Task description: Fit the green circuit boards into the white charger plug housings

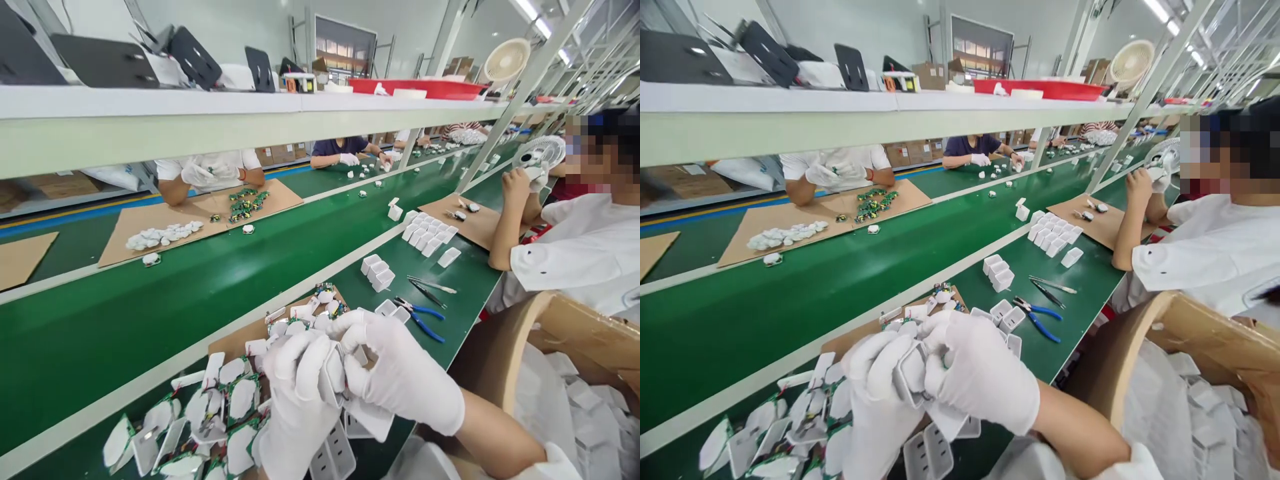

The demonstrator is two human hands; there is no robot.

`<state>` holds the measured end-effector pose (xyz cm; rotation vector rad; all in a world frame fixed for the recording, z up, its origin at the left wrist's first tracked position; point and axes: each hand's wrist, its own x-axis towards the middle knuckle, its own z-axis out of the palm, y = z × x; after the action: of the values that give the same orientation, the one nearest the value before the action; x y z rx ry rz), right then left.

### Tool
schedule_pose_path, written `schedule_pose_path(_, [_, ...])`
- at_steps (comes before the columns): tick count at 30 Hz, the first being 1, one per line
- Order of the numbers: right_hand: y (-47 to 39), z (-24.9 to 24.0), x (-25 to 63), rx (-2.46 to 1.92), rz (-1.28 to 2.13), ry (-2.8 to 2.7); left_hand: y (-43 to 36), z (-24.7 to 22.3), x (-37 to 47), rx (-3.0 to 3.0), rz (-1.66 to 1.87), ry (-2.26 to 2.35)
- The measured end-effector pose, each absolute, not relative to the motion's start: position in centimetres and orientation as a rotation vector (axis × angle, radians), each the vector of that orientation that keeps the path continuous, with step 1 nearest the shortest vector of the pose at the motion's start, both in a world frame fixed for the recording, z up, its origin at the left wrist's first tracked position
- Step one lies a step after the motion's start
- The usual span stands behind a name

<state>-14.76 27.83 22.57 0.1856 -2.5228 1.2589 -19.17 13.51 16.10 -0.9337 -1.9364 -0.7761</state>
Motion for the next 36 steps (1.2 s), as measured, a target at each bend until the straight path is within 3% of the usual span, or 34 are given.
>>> schedule_pose_path(4, [28.4,22.8,-15.0,0.145,1.392,-2.471,13.7,15.5,-19.0,-0.96,-0.859,-1.952])
schedule_pose_path(10, [29.7,22.4,-14.5,0.261,2.109,-2.324,13.9,15.7,-18.8,-0.952,-1.012,-2.014])
schedule_pose_path(15, [28.4,21.5,-14.8,0.237,2.15,-2.38,13.6,15.8,-18.7,-0.962,-0.979,-1.937])
schedule_pose_path(20, [28.6,21.1,-15.5,0.414,2.796,-1.871,13.4,16.2,-18.4,-0.894,-1.156,-1.986])
schedule_pose_path(22, [29.0,21.4,-14.8,0.336,2.642,-1.963,13.3,16.6,-18.3,-0.871,-1.134,-1.993])
schedule_pose_path(30, [28.4,24.1,-13.2,0.25,1.491,-2.785,12.9,17.2,-18.8,-0.853,-0.909,-1.954])
schedule_pose_path(36, [27.5,24.0,-14.1,0.211,1.17,-2.953,12.8,17.5,-18.8,-0.842,-0.733,-1.98])
